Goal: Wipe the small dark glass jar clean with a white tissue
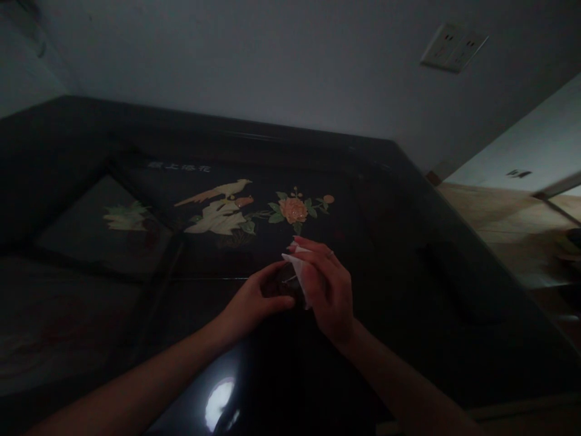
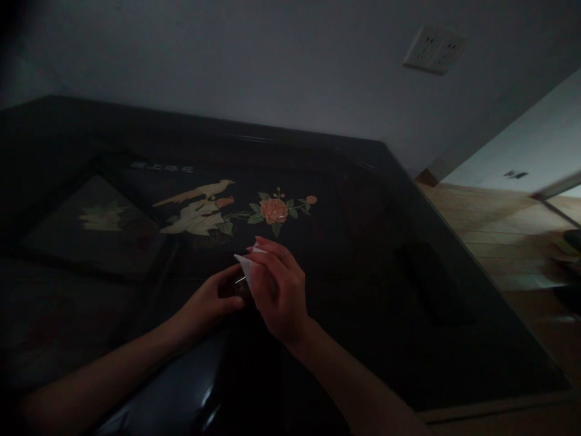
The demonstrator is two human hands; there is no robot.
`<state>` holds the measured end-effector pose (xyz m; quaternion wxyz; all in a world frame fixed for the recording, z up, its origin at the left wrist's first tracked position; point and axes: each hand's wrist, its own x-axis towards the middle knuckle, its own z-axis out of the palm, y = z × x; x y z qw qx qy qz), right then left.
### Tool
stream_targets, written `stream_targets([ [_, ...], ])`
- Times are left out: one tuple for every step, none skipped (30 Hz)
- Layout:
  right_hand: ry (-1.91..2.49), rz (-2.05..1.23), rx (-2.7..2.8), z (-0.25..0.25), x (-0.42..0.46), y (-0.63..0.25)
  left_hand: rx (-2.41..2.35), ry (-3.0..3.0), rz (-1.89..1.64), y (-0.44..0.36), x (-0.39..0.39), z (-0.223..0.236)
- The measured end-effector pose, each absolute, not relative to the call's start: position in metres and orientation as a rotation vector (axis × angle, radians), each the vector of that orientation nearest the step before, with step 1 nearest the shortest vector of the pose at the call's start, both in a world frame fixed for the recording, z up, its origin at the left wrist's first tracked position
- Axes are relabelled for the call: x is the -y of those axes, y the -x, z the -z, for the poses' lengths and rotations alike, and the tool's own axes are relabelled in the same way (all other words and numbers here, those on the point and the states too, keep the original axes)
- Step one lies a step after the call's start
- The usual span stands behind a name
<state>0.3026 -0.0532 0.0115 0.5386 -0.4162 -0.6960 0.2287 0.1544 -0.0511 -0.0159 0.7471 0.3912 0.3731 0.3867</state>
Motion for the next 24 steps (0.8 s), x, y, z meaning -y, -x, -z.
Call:
stream_targets([
  [0.967,-0.431,1.739,-0.012,0.054,-0.302,-0.826,-0.874,-0.853,-0.155,0.051,0.016],
  [0.951,-0.339,1.804,-0.012,0.055,-0.302,-0.839,-0.897,-0.857,-0.155,0.051,0.016],
  [0.942,-0.271,1.855,-0.012,0.055,-0.302,-0.853,-0.920,-0.860,-0.156,0.050,0.015],
  [0.936,-0.223,1.890,-0.012,0.056,-0.302,-0.866,-0.939,-0.862,-0.156,0.050,0.014],
  [0.934,-0.200,1.906,-0.013,0.056,-0.302,-0.875,-0.950,-0.858,-0.157,0.050,0.014],
  [0.933,-0.207,1.903,-0.013,0.056,-0.302,-0.875,-0.955,-0.849,-0.157,0.051,0.014],
  [0.932,-0.244,1.881,-0.014,0.056,-0.302,-0.865,-0.951,-0.839,-0.157,0.051,0.013],
  [0.934,-0.309,1.838,-0.015,0.056,-0.303,-0.850,-0.940,-0.829,-0.157,0.051,0.013],
  [0.942,-0.398,1.779,-0.016,0.055,-0.303,-0.835,-0.923,-0.820,-0.156,0.051,0.014],
  [0.958,-0.511,1.705,-0.017,0.054,-0.303,-0.820,-0.905,-0.814,-0.156,0.051,0.014],
  [0.982,-0.646,1.617,-0.017,0.053,-0.304,-0.805,-0.889,-0.807,-0.156,0.051,0.014],
  [1.008,-0.793,1.509,-0.017,0.051,-0.304,-0.798,-0.877,-0.800,-0.155,0.052,0.014],
  [1.030,-0.945,1.388,-0.017,0.049,-0.304,-0.799,-0.870,-0.791,-0.155,0.052,0.014],
  [1.044,-1.090,1.268,-0.016,0.047,-0.305,-0.804,-0.864,-0.783,-0.154,0.052,0.014],
  [1.049,-1.212,1.157,-0.016,0.046,-0.305,-0.809,-0.858,-0.777,-0.154,0.052,0.014],
  [1.050,-1.301,1.063,-0.015,0.044,-0.305,-0.812,-0.851,-0.774,-0.154,0.052,0.013],
  [1.055,-1.357,0.998,-0.014,0.043,-0.305,-0.812,-0.845,-0.772,-0.154,0.052,0.013],
  [1.062,-1.378,0.961,-0.013,0.043,-0.304,-0.809,-0.842,-0.773,-0.154,0.052,0.014],
  [1.069,-1.374,0.950,-0.012,0.043,-0.304,-0.808,-0.840,-0.775,-0.154,0.052,0.014],
  [1.071,-1.348,0.964,-0.012,0.045,-0.304,-0.811,-0.841,-0.780,-0.154,0.052,0.015],
  [1.067,-1.300,1.010,-0.012,0.047,-0.304,-0.813,-0.843,-0.786,-0.154,0.052,0.015],
  [1.058,-1.227,1.090,-0.012,0.049,-0.304,-0.814,-0.844,-0.794,-0.155,0.052,0.015],
  [1.048,-1.123,1.202,-0.013,0.051,-0.304,-0.810,-0.844,-0.802,-0.155,0.052,0.016],
  [1.035,-0.980,1.337,-0.014,0.053,-0.304,-0.801,-0.848,-0.813,-0.155,0.052,0.015],
])
